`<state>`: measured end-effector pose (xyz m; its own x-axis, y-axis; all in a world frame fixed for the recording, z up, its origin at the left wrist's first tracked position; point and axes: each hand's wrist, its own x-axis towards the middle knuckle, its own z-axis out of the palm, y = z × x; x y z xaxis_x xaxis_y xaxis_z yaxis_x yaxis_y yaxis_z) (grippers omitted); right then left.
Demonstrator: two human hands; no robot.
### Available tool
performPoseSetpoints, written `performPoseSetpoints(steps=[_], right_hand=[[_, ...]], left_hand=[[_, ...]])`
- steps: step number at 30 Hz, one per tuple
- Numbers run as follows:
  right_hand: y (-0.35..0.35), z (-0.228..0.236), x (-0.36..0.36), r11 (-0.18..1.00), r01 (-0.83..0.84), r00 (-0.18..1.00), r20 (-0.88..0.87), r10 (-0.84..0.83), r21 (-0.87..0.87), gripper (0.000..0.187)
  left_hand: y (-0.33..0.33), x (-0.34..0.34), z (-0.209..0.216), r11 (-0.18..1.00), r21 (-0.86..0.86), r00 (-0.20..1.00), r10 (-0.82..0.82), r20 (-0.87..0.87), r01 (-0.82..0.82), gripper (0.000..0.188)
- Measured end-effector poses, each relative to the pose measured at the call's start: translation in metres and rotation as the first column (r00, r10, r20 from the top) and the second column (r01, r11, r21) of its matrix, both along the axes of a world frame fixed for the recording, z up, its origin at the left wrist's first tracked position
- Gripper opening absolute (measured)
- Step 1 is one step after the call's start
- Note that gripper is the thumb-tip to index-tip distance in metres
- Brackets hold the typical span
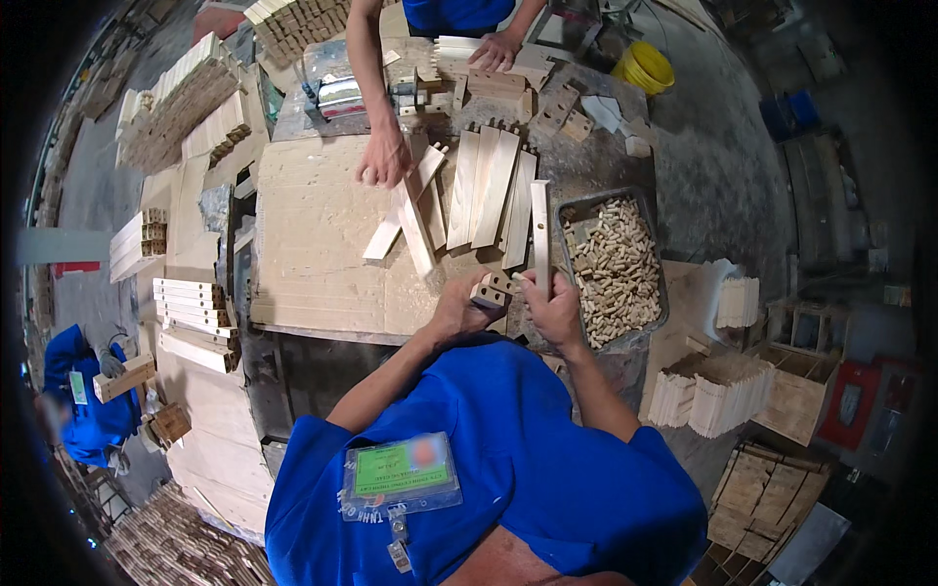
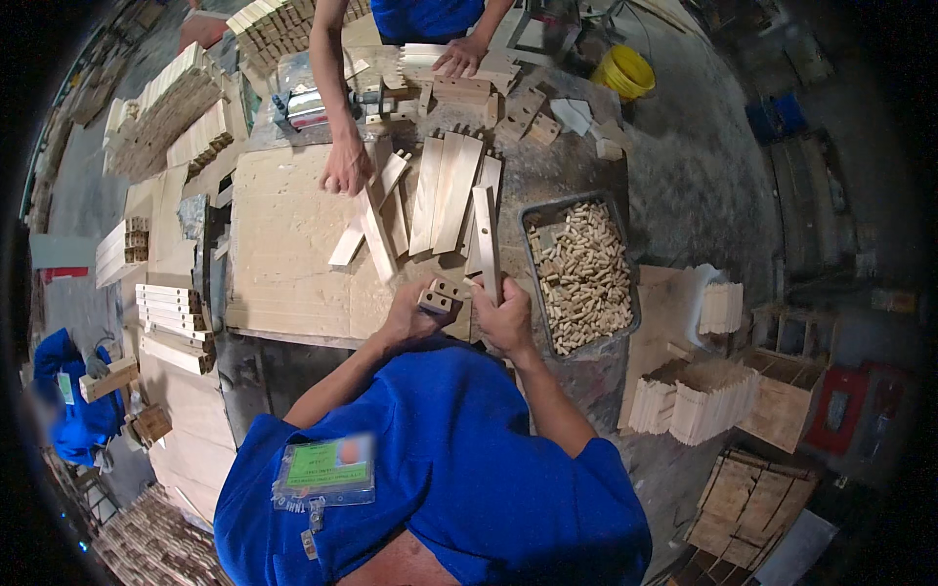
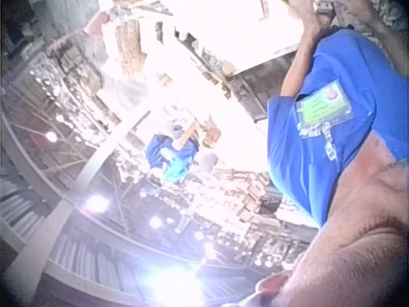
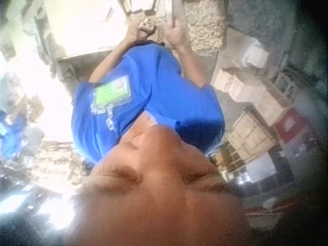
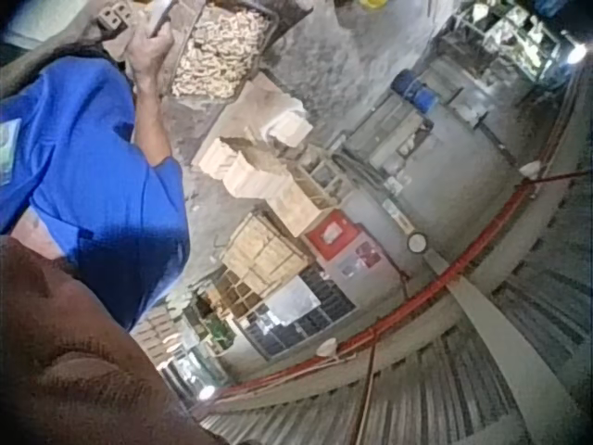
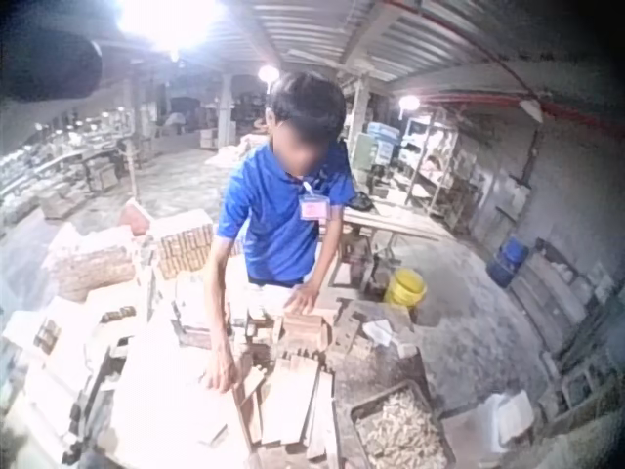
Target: The person repeatedly picks small wooden dowels and inserts them into holes in a perforated wooden block held in the left hand. The person then places the dowel-loaded block on a table among other similar blocks. Other workers are visible in the background performing similar tasks.
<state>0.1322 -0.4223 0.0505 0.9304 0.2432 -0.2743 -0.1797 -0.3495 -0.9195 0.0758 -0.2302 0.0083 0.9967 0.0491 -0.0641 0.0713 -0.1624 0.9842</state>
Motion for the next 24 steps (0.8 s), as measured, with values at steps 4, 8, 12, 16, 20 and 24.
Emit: performPoseSetpoints(steps=[4,8,12,16,20,24], right_hand=[[-0.003,0.056,0.026,0.930,-0.281,0.830,0.426,0.360,-0.239,0.012],[0.006,0.084,0.041,0.784,-0.521,0.644,0.448,0.620,-0.336,0.011],[0.010,0.088,0.054,0.676,-0.629,0.540,0.409,0.736,-0.384,0.009],[0.022,0.097,0.055,0.595,-0.665,0.428,0.421,0.799,-0.453,0.009],[0.027,0.092,0.055,0.621,-0.646,0.504,0.362,0.784,-0.445,0.010],[0.030,0.084,0.042,0.697,-0.536,0.642,0.307,0.703,-0.476,0.011]], left_hand=[[0.002,-0.001,0.000,1.000,-0.014,0.997,-0.019,0.072,0.020,0.039],[-0.005,0.002,-0.006,0.991,0.129,0.953,-0.018,0.303,-0.022,0.040],[-0.006,-0.002,-0.011,0.991,0.117,0.967,-0.095,0.238,0.068,0.040],[-0.005,-0.004,-0.023,0.985,0.129,0.966,-0.138,0.219,0.111,0.043],[-0.004,-0.004,-0.016,0.997,0.033,0.962,-0.076,0.262,0.070,0.046],[-0.004,-0.004,-0.006,0.999,-0.012,0.958,-0.037,0.283,0.042,0.047]])
